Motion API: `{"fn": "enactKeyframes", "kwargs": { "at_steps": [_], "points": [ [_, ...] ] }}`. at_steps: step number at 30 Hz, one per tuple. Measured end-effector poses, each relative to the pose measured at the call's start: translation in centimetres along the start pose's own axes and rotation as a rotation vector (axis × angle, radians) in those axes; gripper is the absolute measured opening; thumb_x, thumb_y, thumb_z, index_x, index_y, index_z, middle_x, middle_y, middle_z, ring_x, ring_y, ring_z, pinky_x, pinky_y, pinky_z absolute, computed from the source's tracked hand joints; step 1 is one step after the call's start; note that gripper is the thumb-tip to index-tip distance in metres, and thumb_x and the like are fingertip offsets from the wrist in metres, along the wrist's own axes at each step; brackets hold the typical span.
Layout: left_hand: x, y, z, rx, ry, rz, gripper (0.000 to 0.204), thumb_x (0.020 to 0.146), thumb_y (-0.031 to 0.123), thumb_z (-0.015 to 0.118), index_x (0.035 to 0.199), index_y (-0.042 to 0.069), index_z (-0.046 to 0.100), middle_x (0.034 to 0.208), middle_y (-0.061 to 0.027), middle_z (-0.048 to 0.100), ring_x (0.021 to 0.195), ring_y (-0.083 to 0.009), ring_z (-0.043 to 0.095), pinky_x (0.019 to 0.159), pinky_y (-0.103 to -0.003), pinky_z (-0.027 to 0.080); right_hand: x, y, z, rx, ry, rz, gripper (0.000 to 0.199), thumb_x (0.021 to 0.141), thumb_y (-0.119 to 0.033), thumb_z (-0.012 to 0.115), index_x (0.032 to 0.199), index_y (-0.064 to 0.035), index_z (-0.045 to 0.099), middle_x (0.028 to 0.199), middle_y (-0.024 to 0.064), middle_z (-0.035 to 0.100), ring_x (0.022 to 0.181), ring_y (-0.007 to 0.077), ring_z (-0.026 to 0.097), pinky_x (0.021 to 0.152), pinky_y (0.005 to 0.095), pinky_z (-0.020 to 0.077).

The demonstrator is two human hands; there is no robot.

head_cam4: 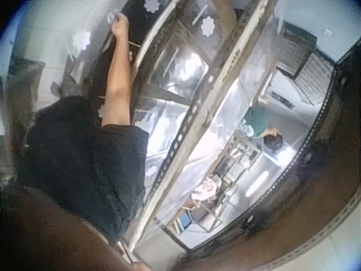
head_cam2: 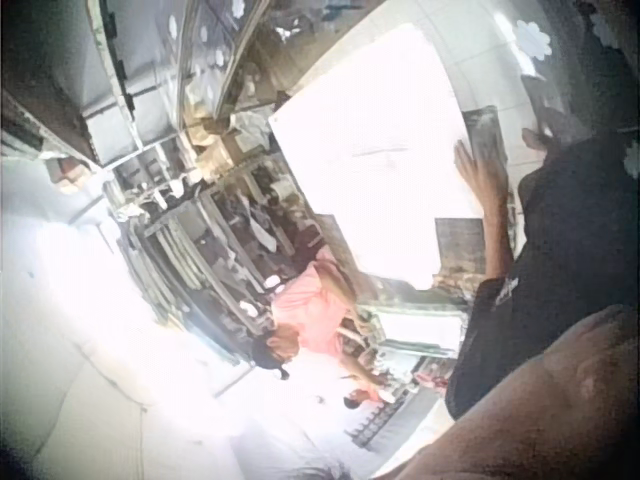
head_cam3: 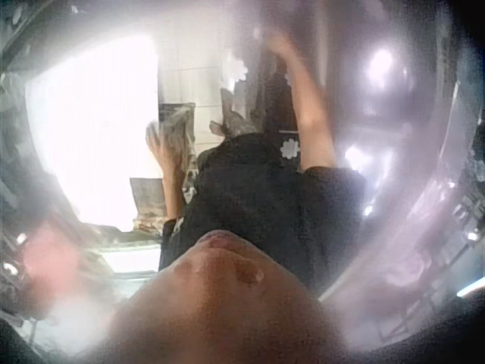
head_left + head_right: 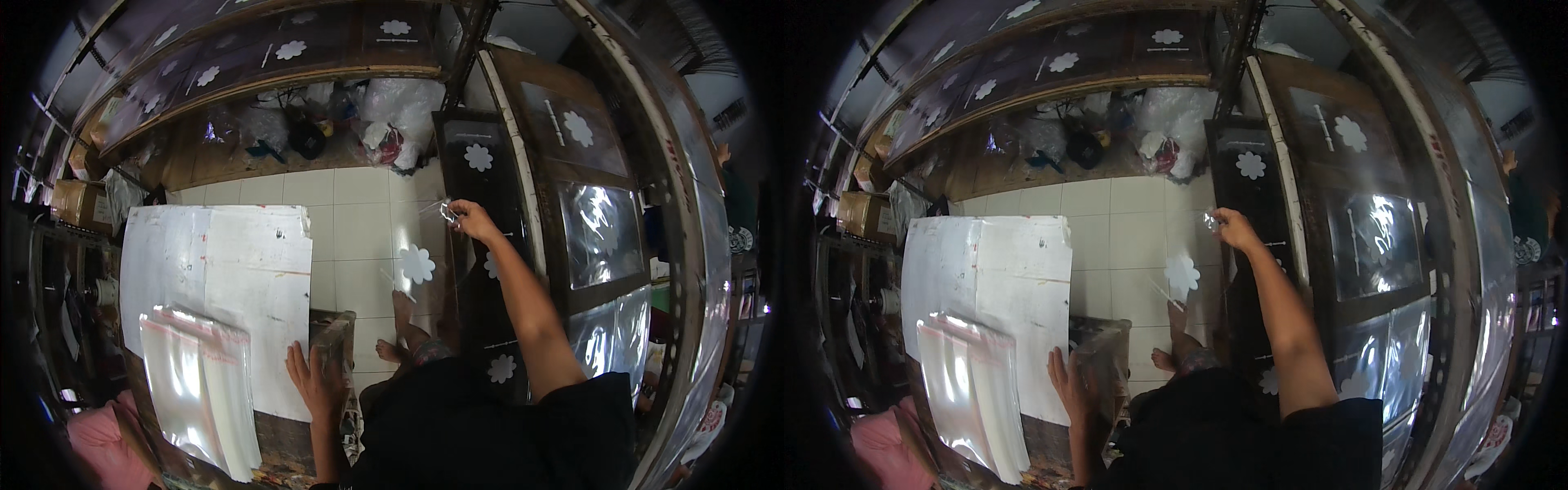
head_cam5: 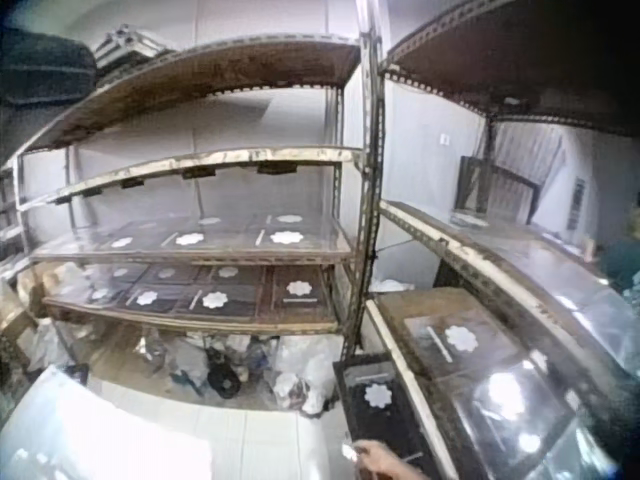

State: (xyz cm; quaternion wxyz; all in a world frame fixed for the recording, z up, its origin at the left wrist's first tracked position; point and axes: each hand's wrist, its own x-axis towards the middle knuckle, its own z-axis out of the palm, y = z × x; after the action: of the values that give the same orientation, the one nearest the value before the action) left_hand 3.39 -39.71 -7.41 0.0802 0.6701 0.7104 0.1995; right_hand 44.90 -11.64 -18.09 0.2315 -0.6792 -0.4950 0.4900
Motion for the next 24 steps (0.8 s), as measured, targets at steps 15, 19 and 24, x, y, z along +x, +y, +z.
{"fn": "enactKeyframes", "kwargs": {
  "at_steps": [15, 19, 24],
  "points": [
    [1.6, 0.4, 3.2, 0.317, -0.092, -0.139, 0.038, 0.093, 0.028, 0.062, 0.119, 0.001, 0.06, 0.153, -0.0336, 0.031, 0.142, -0.0545, 0.026, 0.113, -0.071, 0.021, 17.4, 10.8, -5.7, 1.034, 0.64, -0.07, 0.055, 0.085, 0.011, 0.067, 0.136, 0.0014, 0.047, 0.138, 0.0161, 0.048, 0.11, 0.0301, 0.063, 0.09, 0.0391, 0.0592],
    [1.0, -0.5, 4.1, 0.357, -0.093, -0.17, 0.04, 0.094, 0.035, 0.06, 0.117, 0.002, 0.062, 0.153, -0.0338, 0.03, 0.142, -0.055, 0.026, 0.112, -0.072, 0.022, 18.1, 13.9, -5.3, 0.938, 0.936, 0.035, 0.047, 0.092, 0.007, 0.06, 0.136, -0.0008, 0.047, 0.141, 0.0175, 0.044, 0.118, 0.0329, 0.059, 0.094, 0.0387, 0.0578],
    [1.0, -0.2, 4.1, 0.389, -0.112, -0.159, 0.035, 0.091, 0.031, 0.064, 0.115, 0.006, 0.063, 0.156, -0.0324, 0.026, 0.143, -0.055, 0.024, 0.113, -0.07, 0.022, 16.4, 18.3, -3.7, 1.317, 1.079, 0.175, 0.041, 0.104, -0.015, 0.048, 0.143, -0.0049, 0.04, 0.144, 0.0143, 0.044, 0.125, 0.028, 0.055, 0.104, 0.0392, 0.0511]
  ]
}}
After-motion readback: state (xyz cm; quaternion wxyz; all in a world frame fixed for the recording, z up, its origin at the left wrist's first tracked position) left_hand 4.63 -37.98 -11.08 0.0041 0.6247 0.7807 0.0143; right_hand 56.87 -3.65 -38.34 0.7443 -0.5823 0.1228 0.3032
